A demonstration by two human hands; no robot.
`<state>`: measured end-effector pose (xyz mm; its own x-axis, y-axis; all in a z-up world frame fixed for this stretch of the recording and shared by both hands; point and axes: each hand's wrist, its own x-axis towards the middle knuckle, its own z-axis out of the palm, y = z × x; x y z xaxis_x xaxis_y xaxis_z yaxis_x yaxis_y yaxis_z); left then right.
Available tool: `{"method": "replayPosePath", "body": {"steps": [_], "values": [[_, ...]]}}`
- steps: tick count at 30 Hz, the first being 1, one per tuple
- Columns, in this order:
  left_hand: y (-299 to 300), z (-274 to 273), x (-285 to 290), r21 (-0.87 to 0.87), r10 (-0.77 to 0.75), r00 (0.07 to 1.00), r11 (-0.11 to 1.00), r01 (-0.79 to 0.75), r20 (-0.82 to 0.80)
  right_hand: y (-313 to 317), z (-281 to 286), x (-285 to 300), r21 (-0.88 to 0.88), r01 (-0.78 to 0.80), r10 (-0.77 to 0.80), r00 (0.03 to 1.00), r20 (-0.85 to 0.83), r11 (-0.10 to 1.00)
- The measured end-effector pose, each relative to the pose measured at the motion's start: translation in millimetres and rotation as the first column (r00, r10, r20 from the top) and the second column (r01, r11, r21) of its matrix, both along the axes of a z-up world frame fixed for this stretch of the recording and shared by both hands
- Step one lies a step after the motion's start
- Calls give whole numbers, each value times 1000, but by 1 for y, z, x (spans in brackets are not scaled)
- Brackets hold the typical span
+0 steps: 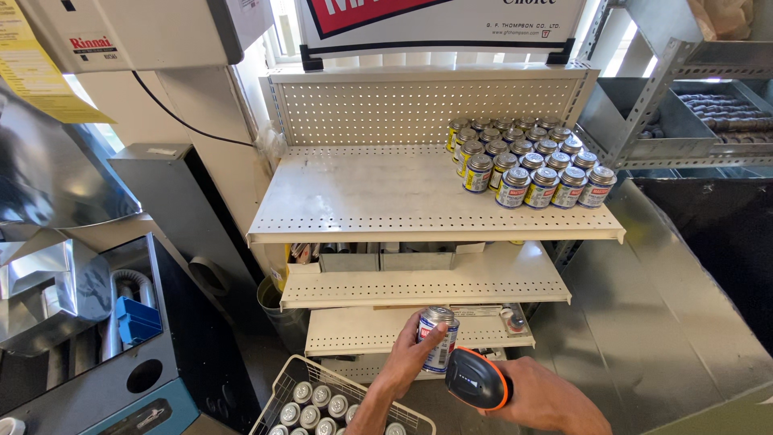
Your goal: The person takes small cans out of a wire basket, scans their barcodes with a handheld scanner, and places them onto a metal shelf in rows.
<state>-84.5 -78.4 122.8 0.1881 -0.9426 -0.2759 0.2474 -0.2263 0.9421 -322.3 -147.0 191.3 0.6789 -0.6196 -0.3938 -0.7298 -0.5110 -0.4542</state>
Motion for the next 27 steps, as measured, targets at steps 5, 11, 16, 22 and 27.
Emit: {"method": "replayPosePath", "body": {"steps": [5,11,16,22,27], "values": [[7,11,-1,-7,8,1000,1000,-8,11,5,13,5,16,51,-50,998,-48,999],[4,2,1,-15,12,1000,1000,-12,-23,2,7,4,10,25,-25,999,-32,1000],[10,23,-4,-11,37,998,999,-38,-57,7,15,6,25,66,-65,997,-41,997],[6,8,-1,-15,39,996,999,-40,-81,9,17,8,35,97,-97,995,10,995],[-1,-5,2,-32,68,992,997,-72,-103,18,31,14,40,220,-223,970,97,975]]}}
